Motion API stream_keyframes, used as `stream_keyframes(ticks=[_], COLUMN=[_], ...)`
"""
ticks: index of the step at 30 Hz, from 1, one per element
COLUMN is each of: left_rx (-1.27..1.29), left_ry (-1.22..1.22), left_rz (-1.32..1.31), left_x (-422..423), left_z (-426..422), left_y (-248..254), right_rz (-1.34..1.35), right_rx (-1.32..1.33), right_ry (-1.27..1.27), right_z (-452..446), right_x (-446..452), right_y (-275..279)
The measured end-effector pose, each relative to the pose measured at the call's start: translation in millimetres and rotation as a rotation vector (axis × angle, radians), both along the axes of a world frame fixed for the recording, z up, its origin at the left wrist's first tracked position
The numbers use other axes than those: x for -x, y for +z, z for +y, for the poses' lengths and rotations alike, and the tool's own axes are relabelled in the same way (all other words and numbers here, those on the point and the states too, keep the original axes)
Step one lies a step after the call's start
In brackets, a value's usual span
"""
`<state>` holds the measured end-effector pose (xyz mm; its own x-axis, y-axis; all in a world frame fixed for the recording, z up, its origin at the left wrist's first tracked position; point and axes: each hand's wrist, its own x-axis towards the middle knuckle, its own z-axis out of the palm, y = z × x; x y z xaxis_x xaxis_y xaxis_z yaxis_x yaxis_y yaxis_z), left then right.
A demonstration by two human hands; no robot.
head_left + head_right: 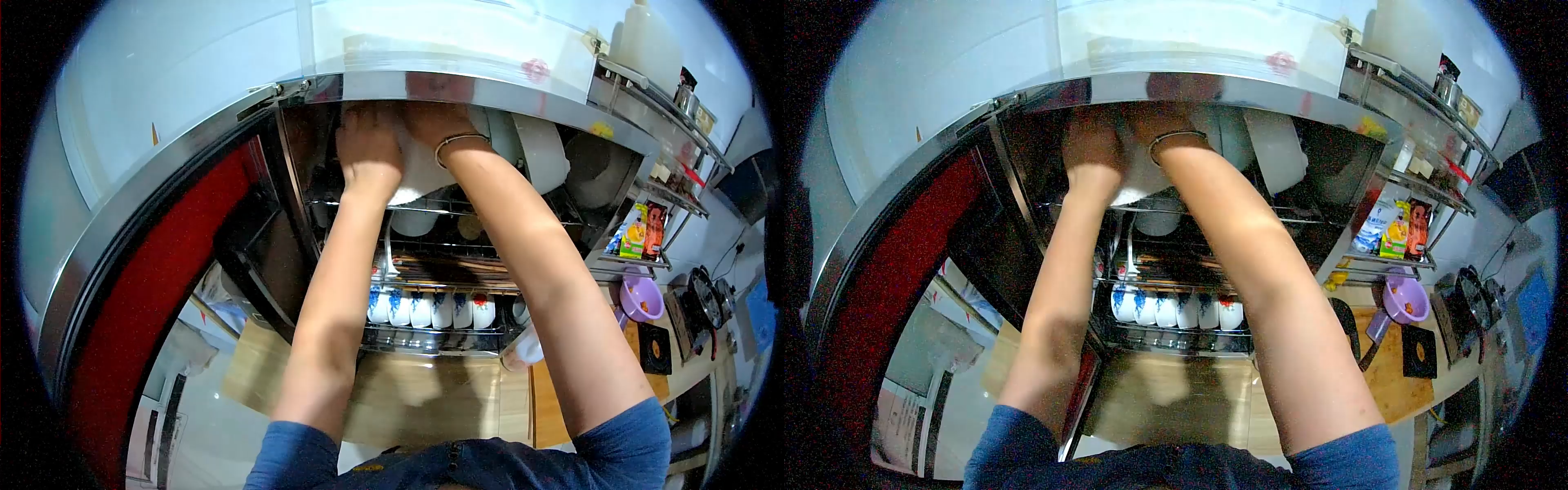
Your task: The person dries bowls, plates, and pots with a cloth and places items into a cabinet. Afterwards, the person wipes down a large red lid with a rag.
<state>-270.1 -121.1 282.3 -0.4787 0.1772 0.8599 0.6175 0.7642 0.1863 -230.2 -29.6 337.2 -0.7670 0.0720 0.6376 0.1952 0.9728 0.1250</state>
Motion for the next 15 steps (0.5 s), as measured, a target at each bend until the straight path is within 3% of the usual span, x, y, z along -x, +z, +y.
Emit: stream_keyframes(ticks=[2, 5, 7, 10, 12, 13, 15], left_rx=[0.124, 0.094, 0.073, 0.046, 0.069, 0.076, 0.140], left_ry=[-0.036, -0.050, -0.057, -0.040, 0.039, 0.036, -0.028], left_rz=[0.043, -0.131, -0.103, -0.081, 0.060, 0.054, -0.290], left_x=[5, 25, 33, 29, 36, 38, 26], left_z=[2, 6, 9, 9, 10, 12, 8], left_y=[-1, 2, 6, 14, 17, 17, 29], right_rz=[-0.007, 0.050, 0.116, 0.156, 0.544, 0.538, 0.134], right_rx=[0.015, 0.088, 0.150, -0.065, -0.171, -0.165, 0.037], right_ry=[0.005, 0.093, 0.174, 0.112, 0.120, 0.116, 0.180], right_z=[1, 4, 10, 26, 27, 28, 27], right_x=[10, 10, 12, 30, 32, 32, 26], right_y=[-2, -9, -13, -23, -26, -26, -22])
